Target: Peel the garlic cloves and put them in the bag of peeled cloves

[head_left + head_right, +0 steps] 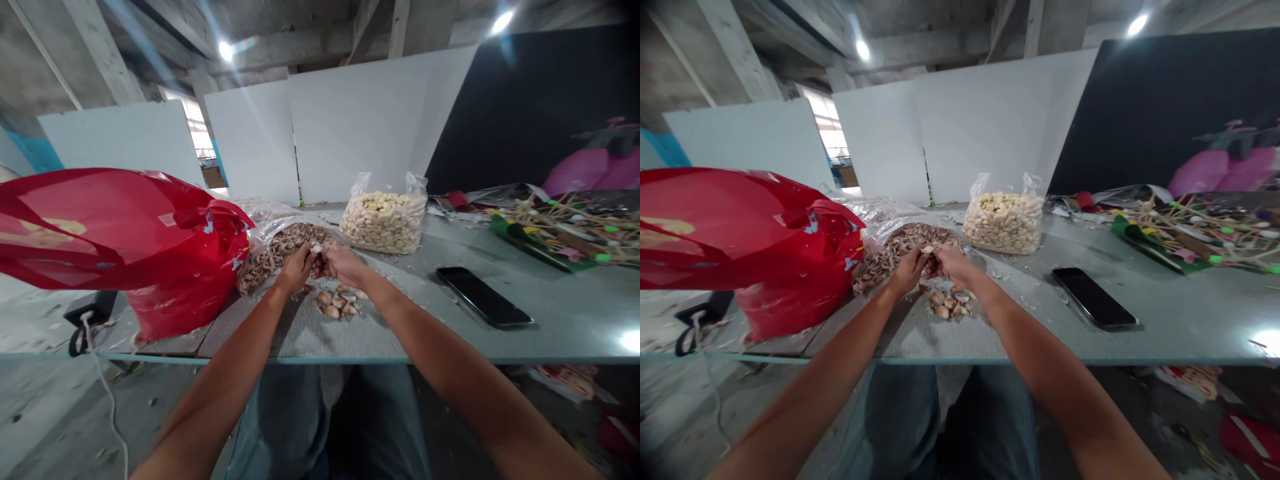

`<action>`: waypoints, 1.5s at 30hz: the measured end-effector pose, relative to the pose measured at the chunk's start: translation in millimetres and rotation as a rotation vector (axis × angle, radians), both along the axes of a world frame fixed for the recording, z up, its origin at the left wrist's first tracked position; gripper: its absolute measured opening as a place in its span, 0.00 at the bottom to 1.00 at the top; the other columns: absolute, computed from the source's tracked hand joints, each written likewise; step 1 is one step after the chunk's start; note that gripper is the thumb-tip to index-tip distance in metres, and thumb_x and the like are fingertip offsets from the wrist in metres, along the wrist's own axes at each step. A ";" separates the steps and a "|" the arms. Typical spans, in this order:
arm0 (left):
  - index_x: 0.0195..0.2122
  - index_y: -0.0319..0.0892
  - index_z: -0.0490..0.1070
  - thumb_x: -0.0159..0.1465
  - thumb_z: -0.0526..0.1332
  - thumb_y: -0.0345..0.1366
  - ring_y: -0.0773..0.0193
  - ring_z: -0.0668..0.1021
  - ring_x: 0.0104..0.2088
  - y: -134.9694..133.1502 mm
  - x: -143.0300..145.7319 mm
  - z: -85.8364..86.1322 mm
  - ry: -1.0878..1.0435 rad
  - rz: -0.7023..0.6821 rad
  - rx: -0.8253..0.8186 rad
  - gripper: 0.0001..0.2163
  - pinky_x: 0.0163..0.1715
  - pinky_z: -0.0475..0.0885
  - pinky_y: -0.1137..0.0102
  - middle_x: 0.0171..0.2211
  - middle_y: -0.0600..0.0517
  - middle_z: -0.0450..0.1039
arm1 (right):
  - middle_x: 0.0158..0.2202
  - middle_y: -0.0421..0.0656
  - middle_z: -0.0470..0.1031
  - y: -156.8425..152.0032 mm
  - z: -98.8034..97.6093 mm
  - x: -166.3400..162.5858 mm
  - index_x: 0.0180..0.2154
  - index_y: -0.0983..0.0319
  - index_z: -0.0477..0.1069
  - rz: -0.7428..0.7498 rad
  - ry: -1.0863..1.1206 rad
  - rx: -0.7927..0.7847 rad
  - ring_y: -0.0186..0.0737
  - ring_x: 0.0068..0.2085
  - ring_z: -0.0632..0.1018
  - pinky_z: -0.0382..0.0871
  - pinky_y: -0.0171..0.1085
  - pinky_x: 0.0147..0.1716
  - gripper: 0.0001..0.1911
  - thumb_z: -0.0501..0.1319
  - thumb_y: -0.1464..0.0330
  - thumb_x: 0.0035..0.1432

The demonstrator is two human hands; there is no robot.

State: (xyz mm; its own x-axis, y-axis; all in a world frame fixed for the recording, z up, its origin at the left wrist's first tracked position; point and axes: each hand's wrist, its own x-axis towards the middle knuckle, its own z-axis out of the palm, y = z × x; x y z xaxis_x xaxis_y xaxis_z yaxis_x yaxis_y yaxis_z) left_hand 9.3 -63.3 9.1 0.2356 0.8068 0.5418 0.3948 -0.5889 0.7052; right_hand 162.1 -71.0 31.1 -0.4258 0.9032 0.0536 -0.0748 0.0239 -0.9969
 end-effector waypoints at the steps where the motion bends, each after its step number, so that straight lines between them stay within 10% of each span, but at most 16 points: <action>1: 0.33 0.43 0.69 0.63 0.59 0.42 0.64 0.69 0.29 1.4 -1.5 -0.2 0.026 0.011 0.010 0.08 0.32 0.63 0.73 0.26 0.53 0.68 | 0.25 0.38 0.66 0.6 0.2 0.1 0.34 0.60 0.63 -0.025 -0.029 0.000 0.33 0.26 0.71 0.73 0.37 0.32 0.10 0.50 0.62 0.64; 14: 0.36 0.41 0.72 0.63 0.57 0.41 0.68 0.68 0.26 6.0 -4.3 -5.7 0.243 -0.002 0.102 0.09 0.28 0.60 0.74 0.25 0.55 0.69 | 0.27 0.42 0.68 17.2 -10.8 3.2 0.40 0.62 0.65 -0.223 -0.208 0.141 0.31 0.19 0.61 0.59 0.35 0.20 0.18 0.44 0.57 0.66; 21: 0.26 0.40 0.73 0.57 0.63 0.44 0.70 0.66 0.21 5.9 -5.6 -10.6 0.279 -0.054 -0.079 0.12 0.22 0.57 0.75 0.19 0.55 0.67 | 0.26 0.40 0.72 21.2 4.9 35.4 0.33 0.65 0.75 0.069 -0.809 0.689 0.34 0.29 0.69 0.61 0.32 0.31 0.07 0.60 0.69 0.54; 30: 0.23 0.39 0.69 0.63 0.55 0.48 0.69 0.66 0.26 3.1 -3.6 -5.0 0.240 -0.166 -0.035 0.19 0.27 0.59 0.75 0.21 0.55 0.64 | 0.37 0.39 0.79 2.5 2.6 52.3 0.44 0.59 0.77 0.495 -1.103 0.541 0.35 0.32 0.74 0.62 0.29 0.28 0.23 0.66 0.74 0.41; 38: 0.30 0.40 0.72 0.64 0.55 0.45 0.67 0.67 0.27 5.3 -2.9 -7.0 0.207 -0.135 -0.040 0.15 0.27 0.61 0.74 0.23 0.54 0.66 | 0.27 0.39 0.76 7.6 -4.4 39.9 0.33 0.62 0.78 0.310 -1.106 0.586 0.33 0.26 0.70 0.58 0.30 0.24 0.11 0.64 0.73 0.42; 45: 0.41 0.39 0.73 0.59 0.61 0.47 0.69 0.68 0.25 8.9 0.1 -11.0 -0.001 -0.149 -0.109 0.17 0.26 0.62 0.75 0.28 0.53 0.70 | 0.21 0.36 0.67 22.2 -5.7 35.5 0.39 0.65 0.70 -0.004 -0.637 0.592 0.32 0.23 0.66 0.58 0.31 0.24 0.12 0.56 0.66 0.54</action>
